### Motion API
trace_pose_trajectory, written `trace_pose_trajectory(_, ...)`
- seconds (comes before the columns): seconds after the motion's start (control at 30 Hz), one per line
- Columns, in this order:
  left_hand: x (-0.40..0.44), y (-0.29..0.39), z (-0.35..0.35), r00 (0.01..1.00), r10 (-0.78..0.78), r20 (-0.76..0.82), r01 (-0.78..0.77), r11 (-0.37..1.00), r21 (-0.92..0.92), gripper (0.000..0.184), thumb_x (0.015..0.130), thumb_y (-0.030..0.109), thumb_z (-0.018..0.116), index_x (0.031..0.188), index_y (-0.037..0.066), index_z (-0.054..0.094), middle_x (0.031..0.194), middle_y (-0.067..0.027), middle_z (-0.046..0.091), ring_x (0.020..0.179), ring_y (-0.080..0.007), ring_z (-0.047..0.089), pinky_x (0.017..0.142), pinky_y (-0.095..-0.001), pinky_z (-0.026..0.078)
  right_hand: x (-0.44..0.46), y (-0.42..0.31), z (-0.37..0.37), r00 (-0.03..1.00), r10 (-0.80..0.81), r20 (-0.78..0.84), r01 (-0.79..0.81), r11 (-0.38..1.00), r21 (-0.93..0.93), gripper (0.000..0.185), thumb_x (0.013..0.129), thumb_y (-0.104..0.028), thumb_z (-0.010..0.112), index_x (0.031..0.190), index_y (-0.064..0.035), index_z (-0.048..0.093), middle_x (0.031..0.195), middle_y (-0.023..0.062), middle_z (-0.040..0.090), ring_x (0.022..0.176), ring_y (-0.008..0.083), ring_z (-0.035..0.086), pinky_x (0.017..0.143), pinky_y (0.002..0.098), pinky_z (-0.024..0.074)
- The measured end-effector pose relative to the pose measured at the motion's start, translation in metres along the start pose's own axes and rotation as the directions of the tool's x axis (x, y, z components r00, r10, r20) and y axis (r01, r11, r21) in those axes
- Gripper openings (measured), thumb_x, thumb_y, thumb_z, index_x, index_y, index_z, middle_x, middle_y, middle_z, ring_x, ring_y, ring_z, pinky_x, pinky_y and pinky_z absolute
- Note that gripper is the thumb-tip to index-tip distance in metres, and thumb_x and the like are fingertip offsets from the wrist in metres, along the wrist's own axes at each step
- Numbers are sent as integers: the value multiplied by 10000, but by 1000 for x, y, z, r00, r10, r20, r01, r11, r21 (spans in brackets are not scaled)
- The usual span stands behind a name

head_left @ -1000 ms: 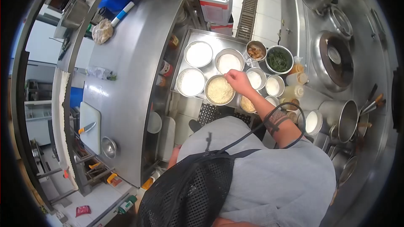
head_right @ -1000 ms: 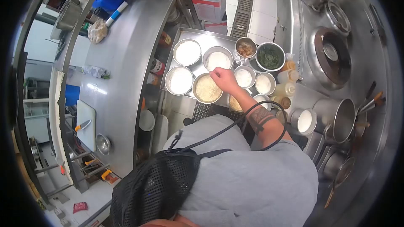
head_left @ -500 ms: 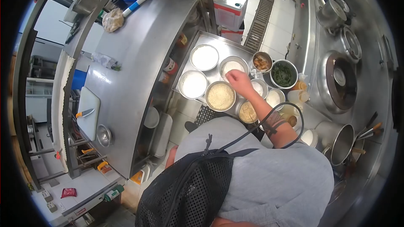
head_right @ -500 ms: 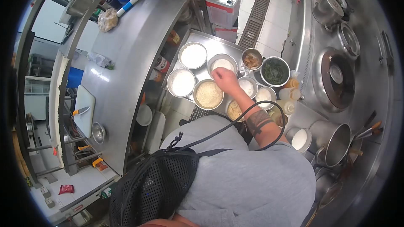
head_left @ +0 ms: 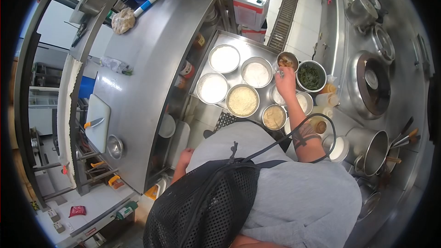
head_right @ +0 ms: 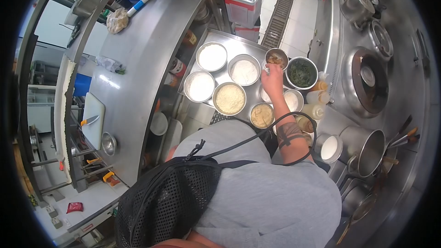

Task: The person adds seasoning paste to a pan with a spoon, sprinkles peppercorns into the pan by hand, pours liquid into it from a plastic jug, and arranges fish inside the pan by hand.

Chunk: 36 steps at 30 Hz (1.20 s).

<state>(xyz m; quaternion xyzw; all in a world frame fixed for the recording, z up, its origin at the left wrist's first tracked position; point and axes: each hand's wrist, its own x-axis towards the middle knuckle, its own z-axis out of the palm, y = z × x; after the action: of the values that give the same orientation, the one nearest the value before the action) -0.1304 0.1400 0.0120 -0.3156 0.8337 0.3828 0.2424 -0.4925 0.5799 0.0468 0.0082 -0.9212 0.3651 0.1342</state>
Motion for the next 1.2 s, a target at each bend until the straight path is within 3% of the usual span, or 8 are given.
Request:
trace_pose_trajectory(0.3, 9, -15, -1, 998, -38, 52, 40, 999, -35, 258, 947, 240, 605, 1010, 13, 711, 940, -130, 732, 882, -216, 678, 810, -357, 509, -3, -37, 13, 1000, 13, -6, -11, 974, 226, 204, 844, -112, 667, 1037, -47, 663, 1095, 149, 621, 1073, 345, 574, 949, 413, 452)
trace_pose_trajectory(0.5, 3, -30, 15, 996, -50, 69, 60, 987, -148, 271, 938, 246, 613, 1006, 4, 713, 924, -130, 729, 882, -209, 678, 808, -351, 509, 3, -46, 18, 995, -38, 89, 17, 974, 227, 180, 861, -114, 655, 1031, -56, 666, 1031, 134, 635, 980, 309, 613, 879, 394, 482)
trace_pose_trajectory(0.57, -8, -21, 18, 994, -102, 30, 104, 993, -57, 259, 913, 231, 613, 988, 6, 718, 919, -129, 730, 855, -212, 678, 789, -351, 511, 1, -51, 22, 993, -59, 100, 33, 968, 248, 167, 877, -116, 649, 1031, -52, 670, 1026, 126, 646, 931, 277, 631, 835, 371, 500)
trace_pose_trajectory(0.7, -14, -25, 34, 958, -275, 84, 287, 940, -185, 249, 880, 205, 599, 969, 6, 719, 899, -130, 728, 823, -222, 680, 758, -359, 515, -1, -76, 26, 976, -129, 176, 64, 941, 332, 135, 911, -112, 631, 1023, -54, 678, 1011, 107, 662, 841, 227, 655, 752, 329, 528)
trace_pose_trajectory(0.87, -31, -56, 64, 965, -263, -8, 253, 936, -244, 236, 886, 236, 650, 962, 21, 707, 856, -81, 707, 769, -179, 650, 728, -327, 509, -7, -105, 53, 883, -361, 299, 194, 863, 466, 139, 910, -82, 627, 1028, -22, 672, 1006, 134, 664, 844, 260, 664, 751, 349, 538)
trace_pose_trajectory(1.1, -79, -72, 117, 932, -351, -90, 267, 833, -485, 283, 851, 252, 623, 988, 28, 727, 894, -149, 729, 820, -260, 696, 771, -379, 540, -32, -167, 80, 720, -555, 417, 305, 792, 529, 169, 913, -81, 627, 1060, -19, 683, 972, 141, 698, 835, 251, 681, 729, 340, 538)
trace_pose_trajectory(1.17, -94, -93, 137, 940, -316, -131, 259, 907, -331, 308, 846, 267, 635, 1032, 42, 732, 965, -181, 732, 902, -300, 705, 835, -398, 539, -54, -187, 85, 658, -532, 533, 215, 811, 544, 176, 920, -97, 626, 1062, -13, 687, 982, 146, 705, 831, 242, 681, 726, 331, 535)
trace_pose_trajectory(1.2, -105, -98, 138, 933, -355, -49, 311, 871, -380, 327, 844, 283, 643, 1060, 54, 732, 1026, -200, 723, 972, -332, 696, 883, -413, 528, -70, -197, 87, 623, -534, 572, 160, 802, 575, 178, 924, -109, 626, 1062, -17, 691, 974, 150, 708, 829, 233, 683, 721, 328, 534)
